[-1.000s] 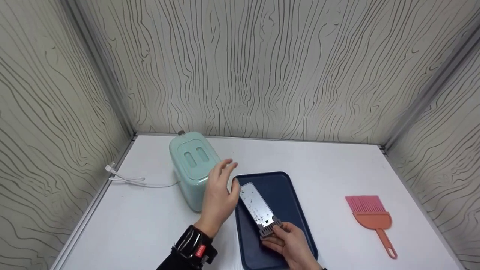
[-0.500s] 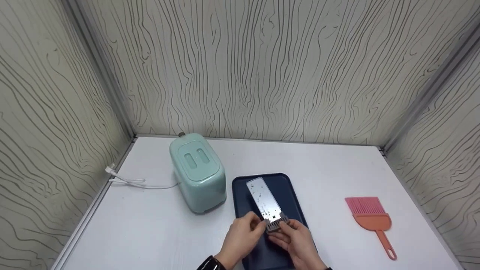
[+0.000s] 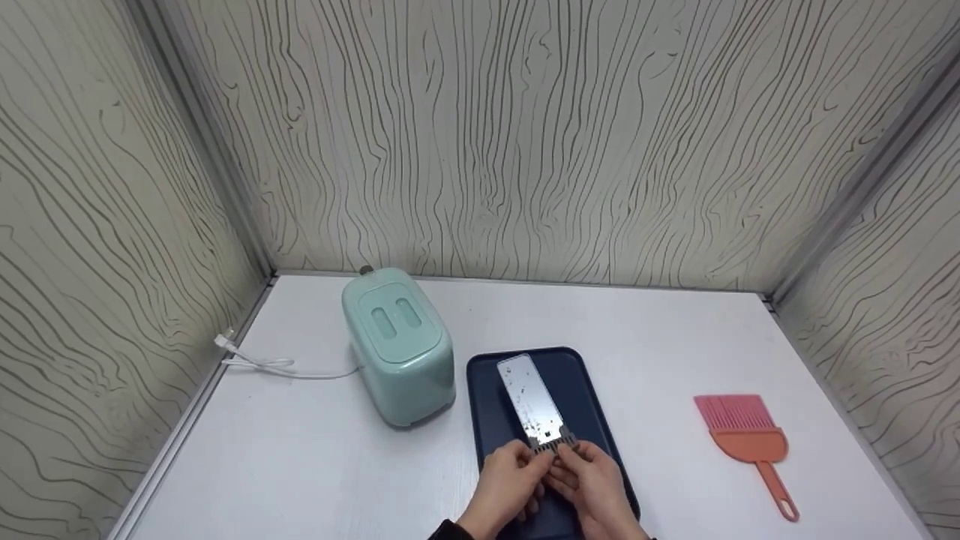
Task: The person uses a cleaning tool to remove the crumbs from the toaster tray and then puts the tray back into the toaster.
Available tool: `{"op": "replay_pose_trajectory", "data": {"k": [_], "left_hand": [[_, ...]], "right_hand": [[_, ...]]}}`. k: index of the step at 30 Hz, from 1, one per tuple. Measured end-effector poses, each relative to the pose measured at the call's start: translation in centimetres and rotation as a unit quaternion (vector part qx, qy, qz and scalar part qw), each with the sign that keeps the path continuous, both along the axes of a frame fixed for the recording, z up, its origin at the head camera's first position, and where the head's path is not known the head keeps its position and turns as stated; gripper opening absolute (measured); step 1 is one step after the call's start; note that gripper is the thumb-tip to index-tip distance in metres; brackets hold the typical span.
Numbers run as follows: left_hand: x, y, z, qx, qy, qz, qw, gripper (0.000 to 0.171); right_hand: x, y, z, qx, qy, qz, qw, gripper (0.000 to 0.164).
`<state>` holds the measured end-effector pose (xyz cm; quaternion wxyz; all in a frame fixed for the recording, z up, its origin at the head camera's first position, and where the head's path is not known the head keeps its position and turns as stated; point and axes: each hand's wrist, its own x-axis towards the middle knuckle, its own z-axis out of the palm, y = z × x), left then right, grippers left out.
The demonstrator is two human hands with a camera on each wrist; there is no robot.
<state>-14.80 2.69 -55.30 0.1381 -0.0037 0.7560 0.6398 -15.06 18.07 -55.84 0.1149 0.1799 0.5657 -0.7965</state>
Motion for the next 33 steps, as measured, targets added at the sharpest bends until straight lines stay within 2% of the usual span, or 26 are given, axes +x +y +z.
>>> {"op": "replay_pose_trajectory", "data": {"k": [4,10,15,24,33], "left_hand": [[0.1,0.3,-0.4,0.003,0.009,0.02,0.9998,0.032],[0.0,0.6,-0.9,-0.005,-0.008,0.036,0.9993,0.032],[0.1,0.9,-1.3,0.002,-0.029,0.049,0.9984,0.029],[0.5,1.3,-1.4,0.088,-0.085,0.057,0.9908,0.024],[0.6,1.1,-1.4,0.123,-0.107,0.067,0.9843,0.019]], "right_hand": [[0.3,-0.2,0.0,-0.011,0.009,-0.002,1.0,0.013],[0.5,-0.4,0.0,-0.02,0.019,-0.001,1.0,0.014],[0.6,-0.4,-0.1,-0.017,0.01,-0.014,1.0,0.015],[1.1,-0.5,-0.4,-0.032,0.002,-0.028,0.999,0.014],[1.5,-0.2,-0.6,-0.027,0.002,-0.014,1.0,0.017]]}}
